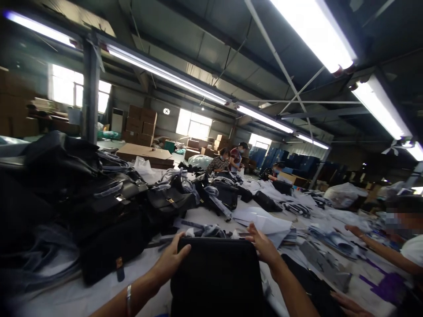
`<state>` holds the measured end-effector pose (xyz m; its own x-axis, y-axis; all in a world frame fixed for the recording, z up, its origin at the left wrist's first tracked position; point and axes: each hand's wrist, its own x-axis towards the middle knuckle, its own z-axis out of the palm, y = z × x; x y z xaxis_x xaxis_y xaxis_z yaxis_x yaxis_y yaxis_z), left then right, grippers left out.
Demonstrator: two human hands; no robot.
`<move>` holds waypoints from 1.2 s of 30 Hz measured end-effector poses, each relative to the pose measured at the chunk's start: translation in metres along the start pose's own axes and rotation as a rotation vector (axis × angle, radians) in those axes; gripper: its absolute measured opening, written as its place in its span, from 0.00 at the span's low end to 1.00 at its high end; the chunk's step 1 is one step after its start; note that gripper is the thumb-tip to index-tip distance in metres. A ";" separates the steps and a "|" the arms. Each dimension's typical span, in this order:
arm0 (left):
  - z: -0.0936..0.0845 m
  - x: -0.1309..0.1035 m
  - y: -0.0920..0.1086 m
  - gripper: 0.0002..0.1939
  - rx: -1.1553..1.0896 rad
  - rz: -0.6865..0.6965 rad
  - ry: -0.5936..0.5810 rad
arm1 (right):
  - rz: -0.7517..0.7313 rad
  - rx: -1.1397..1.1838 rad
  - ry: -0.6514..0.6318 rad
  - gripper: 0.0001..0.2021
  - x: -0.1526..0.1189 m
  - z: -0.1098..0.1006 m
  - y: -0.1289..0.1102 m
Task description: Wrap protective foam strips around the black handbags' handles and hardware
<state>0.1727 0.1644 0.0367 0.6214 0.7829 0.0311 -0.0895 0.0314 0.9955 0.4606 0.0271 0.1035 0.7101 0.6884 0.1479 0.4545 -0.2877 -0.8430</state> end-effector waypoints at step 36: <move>0.006 -0.009 -0.025 0.45 0.301 -0.040 -0.019 | -0.180 -0.171 0.016 0.25 -0.003 0.020 0.071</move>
<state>0.1736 0.1530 0.0123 0.6345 0.7729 -0.0098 0.1684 -0.1258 0.9777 0.4800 0.0173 0.0329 0.6173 0.7287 0.2965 0.6578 -0.2713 -0.7027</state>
